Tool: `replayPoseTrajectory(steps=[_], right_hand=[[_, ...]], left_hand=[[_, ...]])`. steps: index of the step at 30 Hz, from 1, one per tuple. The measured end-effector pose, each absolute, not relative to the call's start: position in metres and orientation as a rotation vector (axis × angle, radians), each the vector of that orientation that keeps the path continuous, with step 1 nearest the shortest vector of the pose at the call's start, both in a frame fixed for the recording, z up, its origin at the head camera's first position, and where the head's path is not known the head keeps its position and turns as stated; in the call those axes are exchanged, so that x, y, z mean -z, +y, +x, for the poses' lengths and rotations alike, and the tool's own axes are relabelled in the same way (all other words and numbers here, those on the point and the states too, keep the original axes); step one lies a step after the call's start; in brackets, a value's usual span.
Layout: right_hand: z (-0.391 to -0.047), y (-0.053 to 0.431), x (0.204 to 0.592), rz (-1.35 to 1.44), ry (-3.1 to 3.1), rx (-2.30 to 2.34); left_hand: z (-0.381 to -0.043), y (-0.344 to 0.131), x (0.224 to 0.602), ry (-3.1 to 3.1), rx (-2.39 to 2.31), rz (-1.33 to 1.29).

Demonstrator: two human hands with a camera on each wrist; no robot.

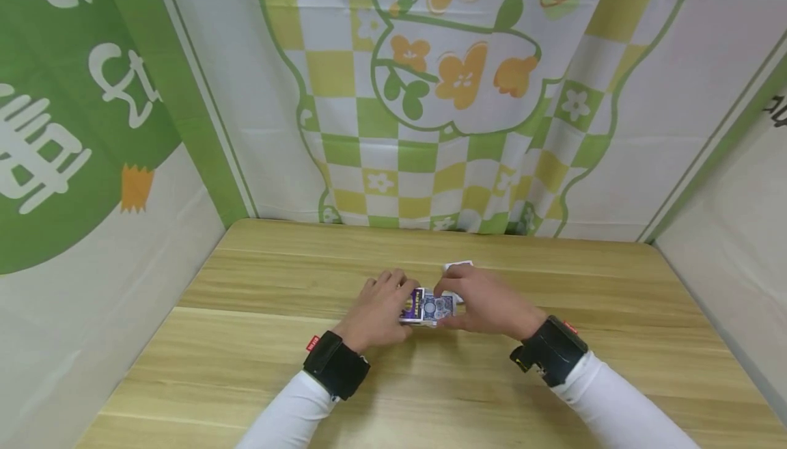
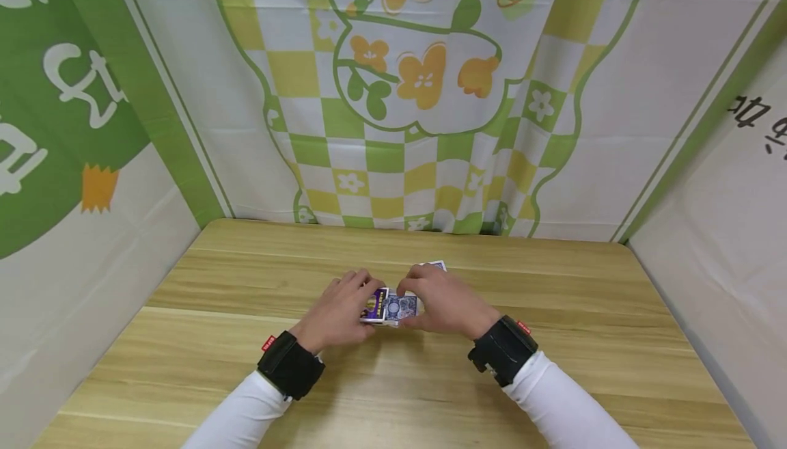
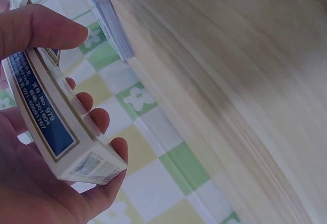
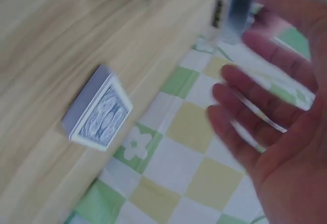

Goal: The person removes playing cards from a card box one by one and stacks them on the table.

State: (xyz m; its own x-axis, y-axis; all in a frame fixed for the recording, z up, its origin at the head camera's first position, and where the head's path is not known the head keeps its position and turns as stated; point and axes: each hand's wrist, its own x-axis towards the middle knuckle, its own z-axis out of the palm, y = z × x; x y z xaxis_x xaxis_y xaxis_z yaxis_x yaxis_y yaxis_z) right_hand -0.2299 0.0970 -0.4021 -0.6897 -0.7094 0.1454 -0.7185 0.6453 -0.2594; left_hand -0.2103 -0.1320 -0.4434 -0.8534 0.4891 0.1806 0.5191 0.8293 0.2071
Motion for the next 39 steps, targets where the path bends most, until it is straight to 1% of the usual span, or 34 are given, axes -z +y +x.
replayPoseTrajectory(steps=[3, 6, 13, 20, 23, 27, 34, 39], right_hand=[[-0.232, 0.095, 0.404, 1.37, -2.769, -0.418], [-0.235, 0.093, 0.407, 1.431, -2.764, -0.448], [-0.237, 0.096, 0.41, 1.457, -2.789, -0.485], [-0.246, 0.121, 0.407, 1.451, -2.86, -0.419], [-0.254, 0.132, 0.406, 1.351, -2.941, -0.406], [-0.267, 0.136, 0.411, 1.113, -3.0, -0.417], [-0.282, 0.115, 0.425, 0.58, -3.074, -0.482], [-0.287, 0.102, 0.431, 0.422, -3.095, -0.442]], left_hand=[[-0.21, -0.131, 0.444, -2.9, 0.357, -0.802], [-0.21, -0.13, 0.443, -2.908, 0.354, -0.804], [-0.21, -0.131, 0.444, -2.903, 0.37, -0.814], [-0.211, -0.14, 0.444, -2.911, 0.372, -0.774], [-0.211, -0.143, 0.444, -2.914, 0.366, -0.771], [-0.212, -0.143, 0.445, -2.91, 0.374, -0.774], [-0.212, -0.138, 0.449, -2.918, 0.363, -0.782], [-0.213, -0.135, 0.451, -2.909, 0.366, -0.788]])
